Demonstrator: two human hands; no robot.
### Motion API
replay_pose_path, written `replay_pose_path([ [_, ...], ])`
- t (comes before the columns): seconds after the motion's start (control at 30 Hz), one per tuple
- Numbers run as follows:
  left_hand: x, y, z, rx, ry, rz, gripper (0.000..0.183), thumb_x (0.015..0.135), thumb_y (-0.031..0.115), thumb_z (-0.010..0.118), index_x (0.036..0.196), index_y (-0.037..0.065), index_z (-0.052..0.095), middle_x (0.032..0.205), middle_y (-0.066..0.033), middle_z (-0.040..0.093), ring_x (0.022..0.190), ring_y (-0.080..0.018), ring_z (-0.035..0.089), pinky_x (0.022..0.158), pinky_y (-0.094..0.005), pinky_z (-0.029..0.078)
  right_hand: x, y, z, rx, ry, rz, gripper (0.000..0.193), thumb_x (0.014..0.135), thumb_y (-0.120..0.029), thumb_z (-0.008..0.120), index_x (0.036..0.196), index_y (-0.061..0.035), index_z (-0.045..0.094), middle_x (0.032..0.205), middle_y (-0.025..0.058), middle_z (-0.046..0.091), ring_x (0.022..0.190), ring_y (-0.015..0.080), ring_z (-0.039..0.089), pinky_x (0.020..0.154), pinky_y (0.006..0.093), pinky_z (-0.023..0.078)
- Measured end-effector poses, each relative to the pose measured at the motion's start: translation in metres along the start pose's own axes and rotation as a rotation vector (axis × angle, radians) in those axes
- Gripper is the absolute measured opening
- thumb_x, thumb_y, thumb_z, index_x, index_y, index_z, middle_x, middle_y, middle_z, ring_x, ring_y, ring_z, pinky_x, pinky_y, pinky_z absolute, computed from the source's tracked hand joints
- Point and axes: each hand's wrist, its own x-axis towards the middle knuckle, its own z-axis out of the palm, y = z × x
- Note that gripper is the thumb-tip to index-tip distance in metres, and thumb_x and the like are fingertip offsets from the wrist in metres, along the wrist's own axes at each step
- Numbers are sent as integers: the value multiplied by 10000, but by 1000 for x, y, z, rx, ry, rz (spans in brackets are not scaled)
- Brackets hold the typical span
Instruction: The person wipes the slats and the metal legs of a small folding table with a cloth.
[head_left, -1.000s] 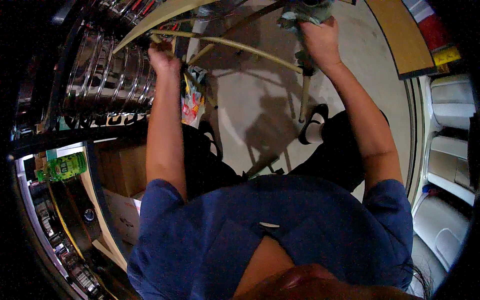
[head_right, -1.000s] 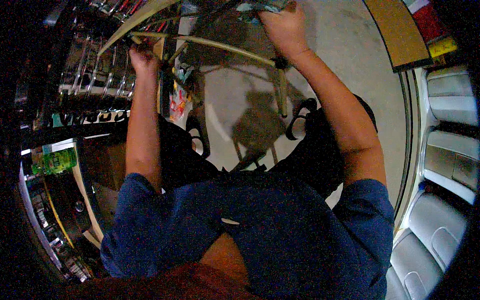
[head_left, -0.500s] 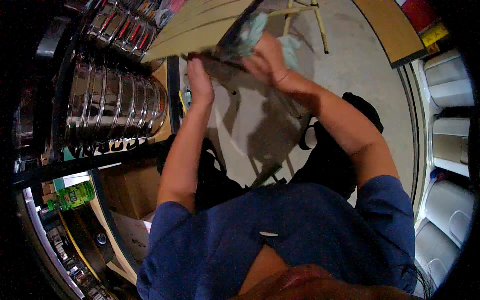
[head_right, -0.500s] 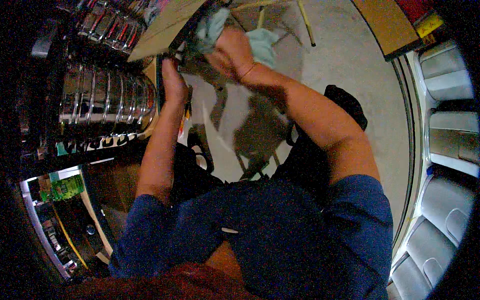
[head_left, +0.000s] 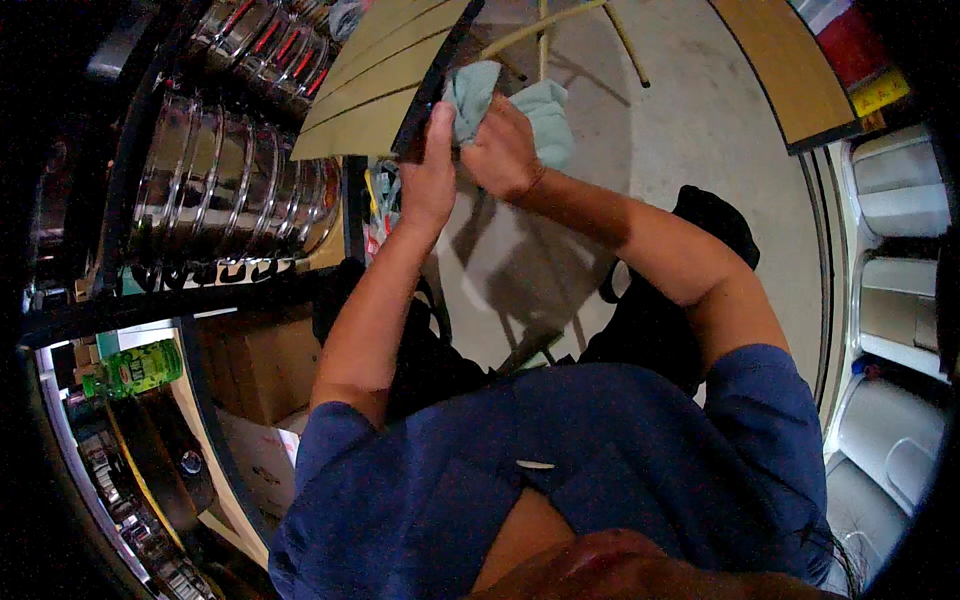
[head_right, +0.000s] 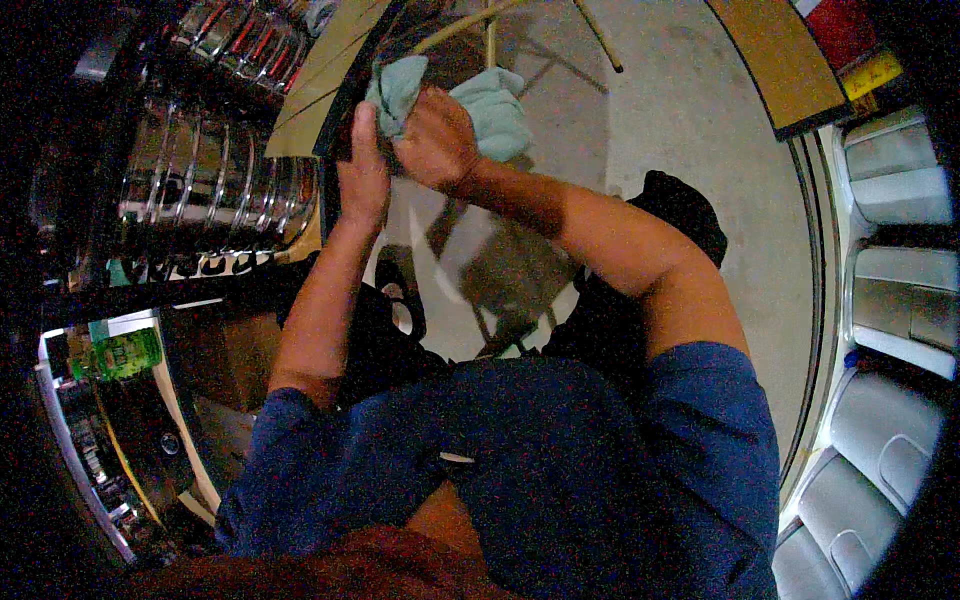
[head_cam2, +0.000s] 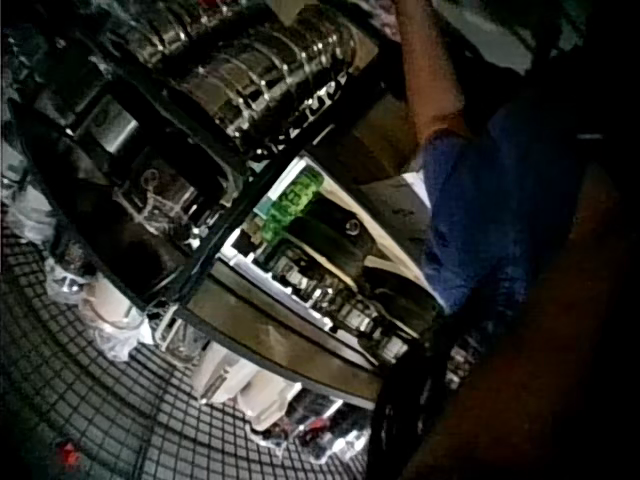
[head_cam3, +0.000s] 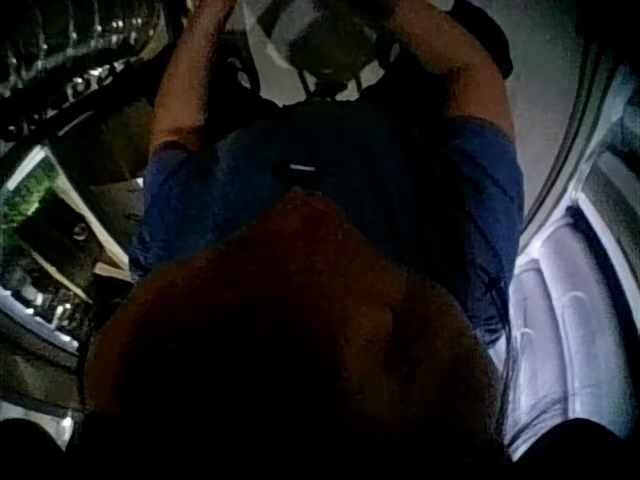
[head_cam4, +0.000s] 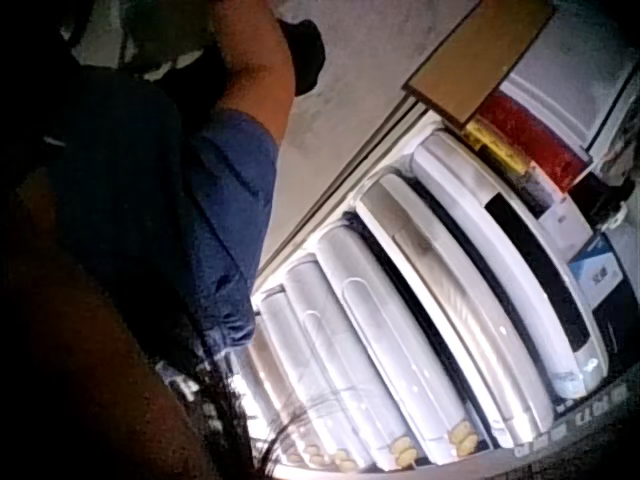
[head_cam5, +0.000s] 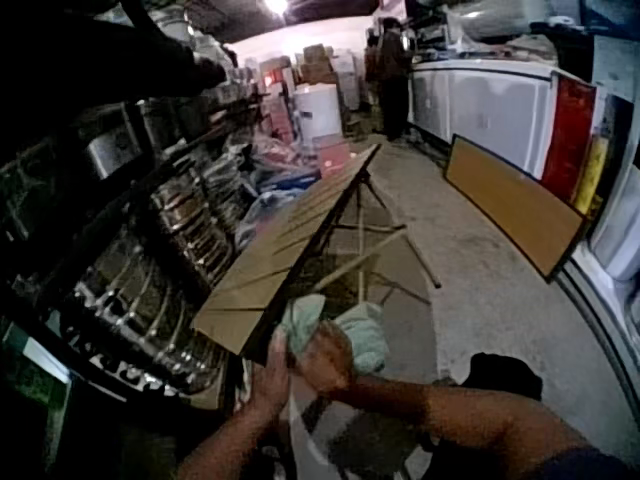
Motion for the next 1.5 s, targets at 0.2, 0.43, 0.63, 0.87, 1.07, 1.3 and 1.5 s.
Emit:
replay_pose_path([
  [0.2, 14, 15, 9, -107, -46, -118, 365, 964, 286, 631, 1187, -3, 641, 1103, -31, 657, 986, -142, 602, 889, -280, 465, -5, 29, 1, 21, -22, -107, 380, 662, -173, 668, 986, 20, 618, 1006, 199, 599, 910, 412, 540, 808, 498, 439],
  [0.43, 33, 11, -13, -297, -26, -245, 266, 914, 251, 700, 1083, 45, 712, 1040, -3, 687, 931, -111, 622, 829, -274, 489, 5, 24, 13, -7, -190, -175, 394, 683, -189, 658, 1014, 21, 615, 1039, 214, 584, 969, 437, 521, 856, 513, 432],
  [0.63, 47, -8, -29, -381, 145, -166, 197, 862, 138, 741, 1033, 45, 713, 989, -18, 700, 870, -118, 632, 798, -269, 485, -23, 22, 24, 109, -312, -142, 350, 770, -87, 625, 1108, 0, 602, 1151, 199, 589, 1031, 414, 552, 920, 475, 451],
  [0.87, 45, -17, -31, -347, 177, -161, 174, 821, 101, 766, 979, 39, 728, 969, 4, 698, 860, -102, 618, 787, -272, 474, -15, 37, -10, 384, -532, 423, 449, 738, -28, 613, 1185, -59, 599, 1132, 181, 650, 1092, 401, 586, 965, 462, 459],
  [1.07, 49, -26, -27, -390, 146, -39, 177, 869, 197, 731, 1007, 85, 724, 957, 36, 690, 880, -86, 595, 818, -272, 449, 44, 38, -53, 81, 20, 331, 314, 746, -105, 655, 1033, 18, 627, 1028, 210, 641, 984, 385, 624, 892, 458, 481],
  [1.3, 26, -11, -23, 248, 99, -186, 452, 971, 400, 539, 1189, 12, 619, 1197, -125, 618, 1096, -271, 554, 959, -355, 400, 50, 20, -14, -454, -292, -89, 393, 646, -140, 751, 977, 11, 602, 999, 190, 589, 1019, 387, 540, 917, 462, 398],
  [1.5, 22, -5, -12, 378, 193, -378, 647, 957, 592, 463, 1228, 20, 598, 1227, -199, 601, 1178, -330, 531, 999, -386, 382, 56, 75, -23, -724, -627, -136, 443, 645, -233, 834, 981, -42, 618, 994, 155, 625, 1060, 345, 548, 931, 456, 380],
])
